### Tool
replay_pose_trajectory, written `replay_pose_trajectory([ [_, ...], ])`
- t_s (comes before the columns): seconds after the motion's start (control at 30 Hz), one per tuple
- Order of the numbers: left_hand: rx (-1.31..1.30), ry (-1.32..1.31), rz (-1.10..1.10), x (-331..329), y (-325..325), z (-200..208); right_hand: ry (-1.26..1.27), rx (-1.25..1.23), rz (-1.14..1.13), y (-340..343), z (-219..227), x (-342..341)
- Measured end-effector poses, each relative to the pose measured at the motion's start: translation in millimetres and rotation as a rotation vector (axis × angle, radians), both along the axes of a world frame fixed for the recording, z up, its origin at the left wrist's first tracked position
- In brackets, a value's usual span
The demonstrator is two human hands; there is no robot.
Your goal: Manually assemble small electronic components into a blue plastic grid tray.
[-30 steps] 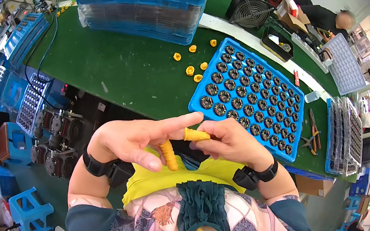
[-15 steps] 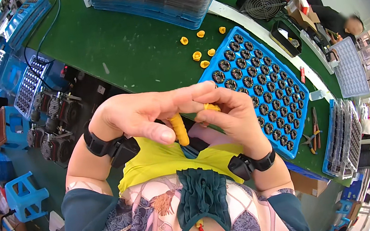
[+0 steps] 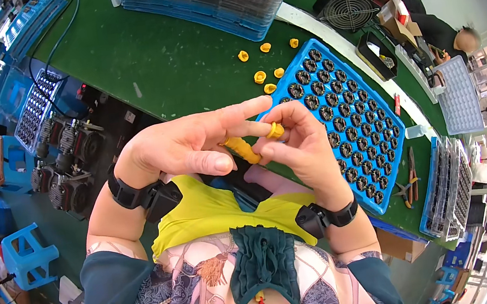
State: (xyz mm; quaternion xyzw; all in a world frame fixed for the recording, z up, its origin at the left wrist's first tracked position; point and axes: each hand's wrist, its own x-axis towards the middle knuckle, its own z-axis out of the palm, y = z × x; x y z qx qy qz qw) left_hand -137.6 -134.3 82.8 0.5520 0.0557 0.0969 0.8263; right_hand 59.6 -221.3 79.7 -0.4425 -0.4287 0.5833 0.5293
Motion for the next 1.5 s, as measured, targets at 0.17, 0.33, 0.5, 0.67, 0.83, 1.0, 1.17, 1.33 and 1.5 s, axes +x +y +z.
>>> replay_pose_trajectory([
  [0.17, 0.050, -0.014, 0.014, -5, 3, -6, -0.198, 0.050, -0.027, 4, -5, 8],
  [0.33, 0.083, -0.093, 0.285, -18, 9, -8, -0.163, 0.005, -0.126, 28, 10, 24],
  [0.5, 0.097, -0.147, 0.308, 1, 0, -4, -0.583, 0.119, -0.211, 84, -5, 58],
  [0.67, 0.064, -0.184, 0.386, 0, -2, -8, -0.951, 0.052, -0.220, 98, -8, 64],
  [0.83, -0.021, -0.208, 0.336, 2, 4, -11, -0.720, 0.213, -0.176, 75, -2, 49],
  [1.0, -0.080, -0.226, 0.297, 13, 0, -7, -0.434, 0.040, 0.404, 48, 1, 17],
  [1.17, 0.016, -0.229, 0.301, 22, -10, -7, -0.575, 0.141, 0.345, 40, 12, -8],
  [1.33, -0.018, -0.168, 0.253, 19, -13, -2, -0.636, 0.078, 0.288, 30, 8, -14],
  [1.5, -0.095, -0.186, 0.082, 10, -6, -9, -0.601, 0.023, 0.311, 17, 12, -6],
])
